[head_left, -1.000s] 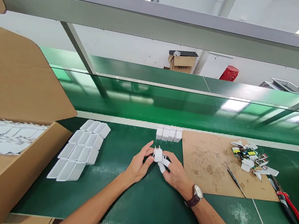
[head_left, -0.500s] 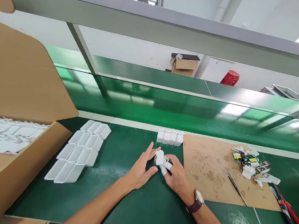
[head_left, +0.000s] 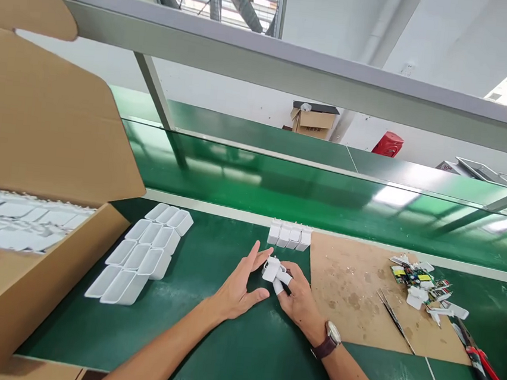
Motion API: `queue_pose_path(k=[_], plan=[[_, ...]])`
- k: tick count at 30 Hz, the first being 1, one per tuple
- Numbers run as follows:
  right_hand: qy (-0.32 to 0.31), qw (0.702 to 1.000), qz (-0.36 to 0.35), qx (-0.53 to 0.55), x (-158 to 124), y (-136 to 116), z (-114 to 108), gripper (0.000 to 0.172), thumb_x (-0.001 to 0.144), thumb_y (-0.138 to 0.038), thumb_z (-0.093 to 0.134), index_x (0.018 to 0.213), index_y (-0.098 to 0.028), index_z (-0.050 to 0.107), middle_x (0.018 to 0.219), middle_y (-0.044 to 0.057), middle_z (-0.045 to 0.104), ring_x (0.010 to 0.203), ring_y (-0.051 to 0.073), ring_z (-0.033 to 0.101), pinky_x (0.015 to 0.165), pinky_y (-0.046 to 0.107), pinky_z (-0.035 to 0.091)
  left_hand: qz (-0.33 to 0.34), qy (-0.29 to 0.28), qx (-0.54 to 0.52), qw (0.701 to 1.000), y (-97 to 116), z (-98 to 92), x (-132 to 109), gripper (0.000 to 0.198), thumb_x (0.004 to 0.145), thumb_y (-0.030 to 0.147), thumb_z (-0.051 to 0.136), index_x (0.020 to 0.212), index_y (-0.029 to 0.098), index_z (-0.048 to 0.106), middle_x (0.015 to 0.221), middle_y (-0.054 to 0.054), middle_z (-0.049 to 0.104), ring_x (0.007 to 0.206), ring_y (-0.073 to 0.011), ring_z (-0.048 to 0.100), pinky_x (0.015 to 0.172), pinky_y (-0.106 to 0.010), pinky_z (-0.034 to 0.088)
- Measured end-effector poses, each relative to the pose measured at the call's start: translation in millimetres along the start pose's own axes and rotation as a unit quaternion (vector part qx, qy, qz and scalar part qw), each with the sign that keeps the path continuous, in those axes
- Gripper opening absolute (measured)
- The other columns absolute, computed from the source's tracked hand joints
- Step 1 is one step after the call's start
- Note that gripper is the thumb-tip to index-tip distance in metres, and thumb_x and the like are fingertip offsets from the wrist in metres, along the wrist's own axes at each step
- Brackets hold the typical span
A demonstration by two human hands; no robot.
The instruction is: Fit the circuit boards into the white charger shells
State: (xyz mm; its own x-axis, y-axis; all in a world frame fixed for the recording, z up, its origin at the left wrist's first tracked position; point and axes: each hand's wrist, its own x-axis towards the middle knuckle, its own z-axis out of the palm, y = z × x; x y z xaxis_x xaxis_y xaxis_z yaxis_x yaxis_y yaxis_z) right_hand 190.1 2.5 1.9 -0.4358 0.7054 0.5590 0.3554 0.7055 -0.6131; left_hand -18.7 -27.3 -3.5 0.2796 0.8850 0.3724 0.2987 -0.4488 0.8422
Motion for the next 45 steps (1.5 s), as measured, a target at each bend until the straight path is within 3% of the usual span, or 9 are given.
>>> queue_pose_path(k=[4,8,10,30,33,38,41,43,45], plan=[[0.024,0.963,0.163,0.211,1,-4,5,0.027,0.104,-0.037,0.052,0.126,-0.026,0.064,0.114,0.012,0.072,0.095,0.025,0.073,0.077,0.041,0.065,0.011,0.042,0.046,0.998,0,2.6,0,0.12,0.082,0.056,0.08,0.165,0.032,-0.004,0.163,-0.021,0.038,0.143,-0.0373,0.049,0.111,-0.059,0.047],[-0.036,0.862,0.28,0.42,2,-12,7,0.043,0.102,-0.058,0.05,0.121,-0.023,0.067,0.094,0.011,0.077,0.08,0.026,0.077,0.071,0.044,0.065,0.067,0.1,0.09,0.989,1,8.1,0,0.082,0.093,0.035,0.073,0.159,0.03,0.024,0.137,-0.015,0.064,0.116,-0.0284,0.067,0.091,-0.046,0.059],[-0.037,0.839,0.297,0.455,3,-16,6,0.048,0.098,-0.063,0.055,0.119,-0.022,0.068,0.093,0.011,0.078,0.08,0.028,0.077,0.075,0.046,0.065,0.085,0.105,0.1,0.986,2,8.6,1,0.075,0.093,0.032,0.073,0.155,0.028,0.031,0.132,-0.014,0.067,0.112,-0.0276,0.068,0.086,-0.044,0.06],[-0.021,0.809,0.337,0.481,2,-13,8,0.049,0.092,-0.065,0.063,0.116,-0.022,0.068,0.095,0.008,0.077,0.087,0.027,0.076,0.079,0.045,0.064,0.092,0.075,0.127,0.985,8,2.7,6,0.067,0.093,0.032,0.072,0.151,0.027,0.039,0.132,-0.014,0.066,0.113,-0.0276,0.067,0.09,-0.042,0.06],[-0.031,0.845,0.312,0.433,-1,-13,10,0.045,0.093,-0.062,0.064,0.115,-0.023,0.068,0.102,0.006,0.077,0.091,0.024,0.075,0.086,0.044,0.062,0.105,0.072,0.163,0.978,5,4.2,4,0.07,0.09,0.041,0.076,0.149,0.024,0.043,0.134,-0.016,0.061,0.12,-0.0312,0.065,0.098,-0.047,0.058],[-0.079,0.919,0.249,0.295,1,-20,-1,0.036,0.1,-0.047,0.055,0.125,-0.024,0.064,0.112,0.004,0.077,0.099,0.02,0.074,0.094,0.038,0.06,0.114,0.131,0.206,0.963,-4,5.0,-3,0.063,0.09,0.039,0.075,0.145,0.022,0.049,0.126,-0.014,0.058,0.108,-0.0281,0.069,0.092,-0.042,0.061],[-0.087,0.968,0.227,0.055,0,-18,-39,0.037,0.099,-0.033,0.055,0.134,-0.024,0.061,0.122,0.006,0.074,0.106,0.021,0.072,0.097,0.037,0.059,0.117,0.156,0.216,0.957,-3,-0.2,-2,0.068,0.09,0.033,0.074,0.15,0.022,0.045,0.127,-0.014,0.062,0.11,-0.0304,0.068,0.093,-0.045,0.061],[-0.091,0.957,0.224,-0.159,-10,-12,-78,0.037,0.097,-0.026,0.056,0.134,-0.024,0.062,0.129,0.009,0.071,0.112,0.025,0.07,0.102,0.04,0.056,0.133,0.157,0.218,0.954,1,-3.9,0,0.069,0.091,0.026,0.071,0.154,0.022,0.041,0.129,-0.014,0.064,0.114,-0.0319,0.066,0.096,-0.047,0.06],[-0.067,0.94,0.25,-0.223,-29,-3,-121,0.04,0.097,-0.018,0.05,0.135,-0.017,0.062,0.135,0.018,0.066,0.122,0.032,0.065,0.108,0.049,0.049,0.156,0.141,0.212,0.954,3,-5.4,2,0.066,0.093,0.016,0.065,0.154,0.024,0.042,0.13,-0.013,0.066,0.118,-0.0313,0.065,0.099,-0.048,0.058]])
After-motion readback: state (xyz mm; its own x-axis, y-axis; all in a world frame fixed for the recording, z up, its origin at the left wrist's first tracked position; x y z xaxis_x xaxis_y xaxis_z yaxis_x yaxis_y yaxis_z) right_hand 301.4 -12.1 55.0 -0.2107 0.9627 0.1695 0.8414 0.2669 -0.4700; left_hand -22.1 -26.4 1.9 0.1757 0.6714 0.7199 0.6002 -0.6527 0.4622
